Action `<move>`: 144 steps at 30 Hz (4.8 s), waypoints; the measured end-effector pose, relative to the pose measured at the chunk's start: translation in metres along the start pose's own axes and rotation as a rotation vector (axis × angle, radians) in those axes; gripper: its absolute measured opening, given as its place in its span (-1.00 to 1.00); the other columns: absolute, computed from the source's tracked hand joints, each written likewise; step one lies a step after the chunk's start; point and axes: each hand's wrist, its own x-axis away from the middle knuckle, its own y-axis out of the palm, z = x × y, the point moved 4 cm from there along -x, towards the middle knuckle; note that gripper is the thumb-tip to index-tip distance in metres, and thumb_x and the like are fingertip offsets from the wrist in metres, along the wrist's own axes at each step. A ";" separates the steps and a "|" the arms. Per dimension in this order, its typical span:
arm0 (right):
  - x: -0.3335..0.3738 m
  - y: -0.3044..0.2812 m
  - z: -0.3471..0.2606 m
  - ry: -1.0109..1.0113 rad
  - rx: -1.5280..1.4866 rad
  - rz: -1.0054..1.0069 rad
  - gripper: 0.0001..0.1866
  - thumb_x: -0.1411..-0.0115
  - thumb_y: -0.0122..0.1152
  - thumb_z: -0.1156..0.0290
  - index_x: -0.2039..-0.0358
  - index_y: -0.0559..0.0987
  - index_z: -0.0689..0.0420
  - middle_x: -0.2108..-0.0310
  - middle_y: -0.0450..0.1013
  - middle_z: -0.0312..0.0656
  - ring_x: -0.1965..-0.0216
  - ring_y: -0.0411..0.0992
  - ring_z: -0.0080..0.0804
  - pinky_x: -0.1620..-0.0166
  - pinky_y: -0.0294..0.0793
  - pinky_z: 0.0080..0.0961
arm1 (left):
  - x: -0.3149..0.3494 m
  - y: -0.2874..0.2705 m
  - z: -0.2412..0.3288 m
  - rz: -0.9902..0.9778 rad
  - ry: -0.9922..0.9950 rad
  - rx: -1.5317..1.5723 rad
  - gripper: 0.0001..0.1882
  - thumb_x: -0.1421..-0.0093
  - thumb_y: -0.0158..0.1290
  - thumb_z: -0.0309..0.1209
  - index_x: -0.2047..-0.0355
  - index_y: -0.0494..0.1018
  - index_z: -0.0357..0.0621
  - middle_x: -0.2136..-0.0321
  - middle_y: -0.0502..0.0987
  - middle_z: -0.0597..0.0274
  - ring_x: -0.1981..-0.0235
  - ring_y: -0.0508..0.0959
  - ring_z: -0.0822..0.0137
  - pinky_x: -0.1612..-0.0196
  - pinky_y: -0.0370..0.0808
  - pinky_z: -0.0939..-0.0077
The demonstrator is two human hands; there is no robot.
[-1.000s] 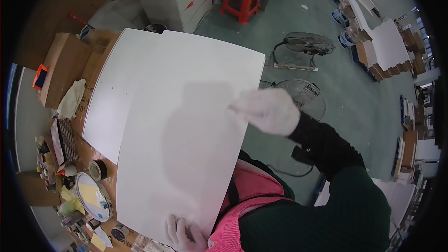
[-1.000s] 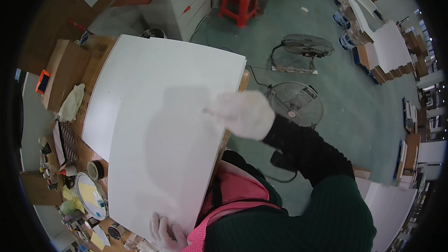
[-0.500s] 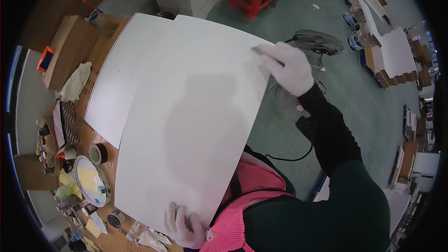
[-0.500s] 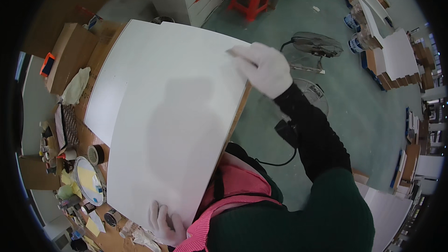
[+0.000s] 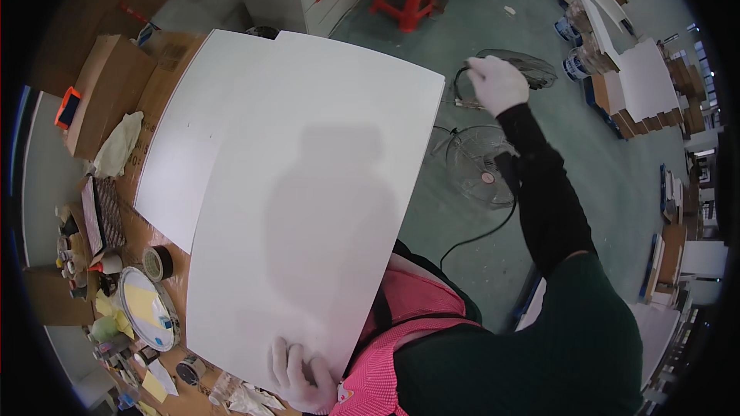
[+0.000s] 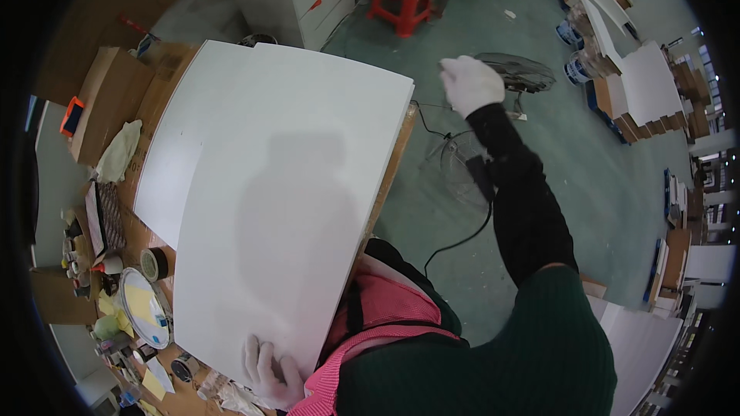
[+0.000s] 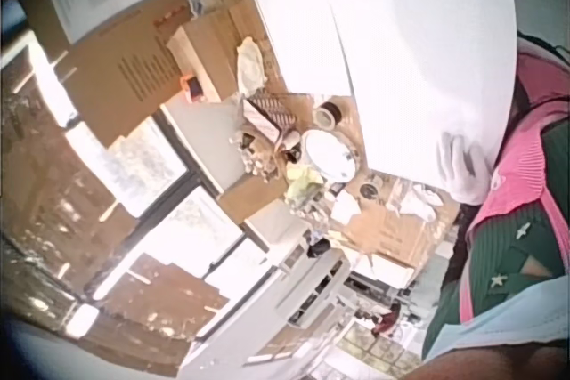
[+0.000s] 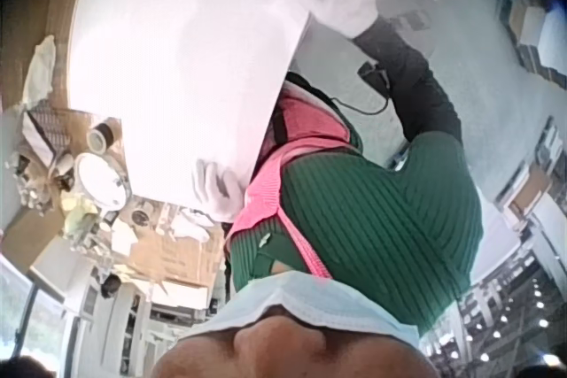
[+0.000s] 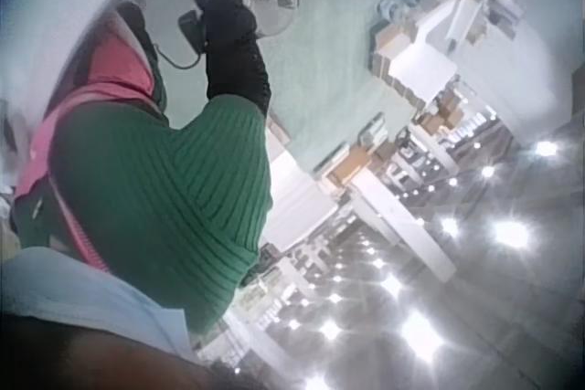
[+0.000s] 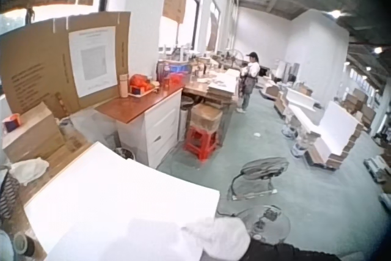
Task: Inspecting and cleaning white furniture panels using a scraper and a cleaning block.
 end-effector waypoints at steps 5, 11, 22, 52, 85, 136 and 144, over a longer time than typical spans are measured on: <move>0.032 -0.050 -0.097 -0.135 -0.376 -0.057 -0.76 -0.25 0.13 0.35 0.09 0.65 -0.13 0.34 0.53 -0.18 0.30 0.53 -0.17 0.29 0.54 -0.24 | -0.007 0.004 -0.001 0.002 -0.001 -0.031 -0.65 -0.10 0.23 -0.47 0.07 0.58 -0.26 -0.02 0.57 -0.23 -0.06 0.53 -0.24 -0.16 0.45 -0.04; 0.060 -0.034 -0.116 -0.254 -0.623 -0.095 -0.70 -0.18 0.23 0.36 0.06 0.68 -0.08 0.28 0.59 -0.21 0.27 0.56 -0.24 0.24 0.55 -0.37 | -0.008 0.004 -0.004 -0.015 0.029 -0.071 -0.66 -0.12 0.22 -0.43 0.07 0.59 -0.22 -0.01 0.58 -0.20 -0.07 0.52 -0.26 -0.18 0.41 -0.11; 0.032 0.008 -0.068 0.107 -1.047 0.115 -0.73 -0.22 0.27 0.44 0.06 0.67 0.15 0.43 0.46 -0.15 0.37 0.48 -0.30 0.25 0.45 -0.46 | -0.013 0.000 0.004 -0.067 0.170 -0.184 -0.68 -0.16 0.19 -0.38 0.08 0.57 -0.20 0.00 0.57 -0.22 0.03 0.57 -0.25 -0.05 0.49 -0.11; 0.027 0.030 -0.057 0.383 -1.216 0.240 -0.77 -0.26 0.21 0.51 0.09 0.68 0.20 0.25 0.62 -0.19 0.18 0.57 -0.50 0.06 0.50 -0.57 | 0.025 0.007 -0.023 -0.079 0.065 -0.125 -0.67 -0.19 0.18 -0.34 0.05 0.58 -0.19 -0.05 0.55 -0.22 -0.10 0.50 -0.24 -0.18 0.43 -0.12; 0.042 -0.033 -0.068 0.154 -0.722 -0.001 -0.77 -0.19 0.31 0.44 0.13 0.72 0.03 0.38 0.53 -0.21 0.38 0.51 -0.31 0.26 0.48 -0.44 | 0.016 0.009 -0.010 -0.047 0.121 -0.214 -0.72 -0.20 0.15 -0.32 0.17 0.62 -0.25 0.05 0.60 -0.23 0.02 0.57 -0.25 -0.07 0.51 -0.12; 0.089 -0.061 -0.184 -0.274 -0.527 -0.253 -0.82 -0.19 0.19 0.31 0.22 0.63 0.05 0.30 0.52 -0.21 0.29 0.54 -0.14 0.34 0.52 -0.26 | 0.011 0.007 -0.006 -0.051 -0.113 -0.074 -0.64 -0.01 0.10 -0.61 0.12 0.52 -0.30 -0.06 0.51 -0.17 -0.02 0.51 -0.23 -0.03 0.48 0.00; 0.199 -0.108 -0.257 -0.864 -1.259 -0.910 -0.70 -0.11 0.22 0.41 0.11 0.64 0.03 0.24 0.54 -0.23 0.27 0.57 -0.27 0.27 0.57 -0.34 | 0.009 0.007 -0.006 -0.069 -0.080 -0.024 -0.61 0.01 0.07 -0.65 0.10 0.51 -0.32 -0.08 0.50 -0.22 -0.08 0.50 -0.21 -0.11 0.46 0.05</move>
